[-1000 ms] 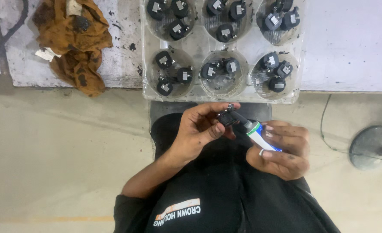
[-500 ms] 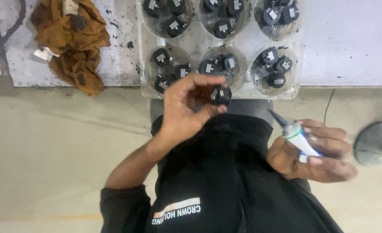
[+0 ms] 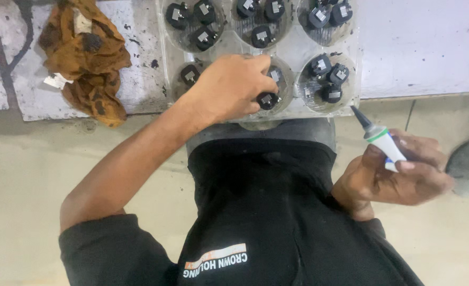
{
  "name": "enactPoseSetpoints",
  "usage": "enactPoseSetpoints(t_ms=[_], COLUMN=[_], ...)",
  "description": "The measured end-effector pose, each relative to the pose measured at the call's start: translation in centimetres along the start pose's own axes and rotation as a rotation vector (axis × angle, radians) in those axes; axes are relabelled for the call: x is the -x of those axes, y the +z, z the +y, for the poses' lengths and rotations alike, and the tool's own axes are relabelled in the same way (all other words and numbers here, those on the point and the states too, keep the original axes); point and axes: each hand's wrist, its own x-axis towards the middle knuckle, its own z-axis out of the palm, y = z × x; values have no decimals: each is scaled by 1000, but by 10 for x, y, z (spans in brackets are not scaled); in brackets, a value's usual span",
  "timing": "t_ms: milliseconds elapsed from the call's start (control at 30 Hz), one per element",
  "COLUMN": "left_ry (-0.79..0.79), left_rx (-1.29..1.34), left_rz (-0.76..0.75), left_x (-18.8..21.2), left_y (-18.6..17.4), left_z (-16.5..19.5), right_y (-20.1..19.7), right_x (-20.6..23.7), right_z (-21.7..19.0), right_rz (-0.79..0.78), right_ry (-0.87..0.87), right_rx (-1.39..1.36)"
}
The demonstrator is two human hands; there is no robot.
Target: The person arranges trays of small black plastic components on a workbench, then picks up a glue tube and applies adhesive to each component one at a time, placing the treated components back into the tray compartments.
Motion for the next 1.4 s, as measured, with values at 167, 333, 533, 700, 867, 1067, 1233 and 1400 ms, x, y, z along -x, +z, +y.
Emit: enactPoseSetpoints(t_ms=[167,333,533,700,867,1067,1233,1400], left_ry=[11,-88,-328,-410,-346,-246,-286,-284], left_rx=[-26,97,40,-39,185,1015,1591,1549], left_rz=[-46,57,203,78,299,666,834,815], left_x=[-10,-1,-21,-38,-28,26,53,65], left_y=[14,6,22,31,16,12,37,54], left_z=[1,7,20,26,38,68,86,94], right_y=[-9,-6,-1,-5,-10,-13,-4,8], right_x=[4,4,-11,-21,-14,17,25,20], right_z=[5,9,2,-10,-4,4,-8,-15], right_rz=[-46,-63,-553,-676,-398,-105,-234,-308], right_ry=[245,251,167,154,290,442,427,222], right_rx=[-24,0,266,324,80,-165,-342,-319])
